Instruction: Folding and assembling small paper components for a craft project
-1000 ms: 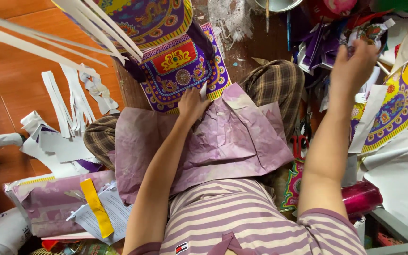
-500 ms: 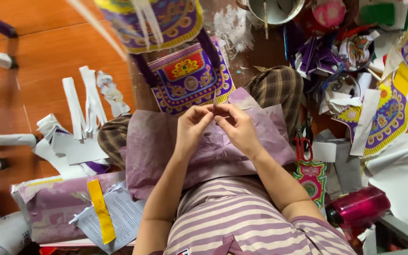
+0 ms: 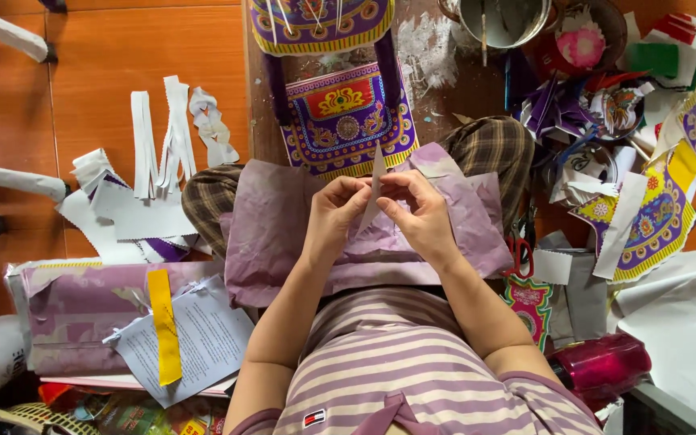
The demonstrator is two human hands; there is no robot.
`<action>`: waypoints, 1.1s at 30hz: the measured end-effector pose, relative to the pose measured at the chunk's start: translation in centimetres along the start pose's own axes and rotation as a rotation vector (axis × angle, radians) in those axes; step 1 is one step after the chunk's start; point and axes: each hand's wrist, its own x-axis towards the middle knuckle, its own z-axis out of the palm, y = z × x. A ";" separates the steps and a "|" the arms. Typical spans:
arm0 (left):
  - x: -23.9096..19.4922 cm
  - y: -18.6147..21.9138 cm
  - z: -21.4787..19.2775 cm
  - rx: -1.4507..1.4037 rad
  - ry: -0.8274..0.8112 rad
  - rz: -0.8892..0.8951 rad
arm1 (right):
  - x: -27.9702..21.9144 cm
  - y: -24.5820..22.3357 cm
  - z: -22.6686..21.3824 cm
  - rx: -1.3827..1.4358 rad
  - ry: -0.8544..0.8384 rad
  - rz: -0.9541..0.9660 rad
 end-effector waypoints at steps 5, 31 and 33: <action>-0.5 0.4 0.2 -0.003 0.008 -0.013 | -0.3 -0.1 0.3 0.019 0.015 -0.008; -0.9 0.0 0.4 0.178 -0.083 0.126 | -0.6 3.9 -1.2 0.240 -0.018 0.166; -1.0 0.1 0.5 0.227 -0.087 0.159 | -0.6 3.8 -1.1 0.261 -0.007 0.191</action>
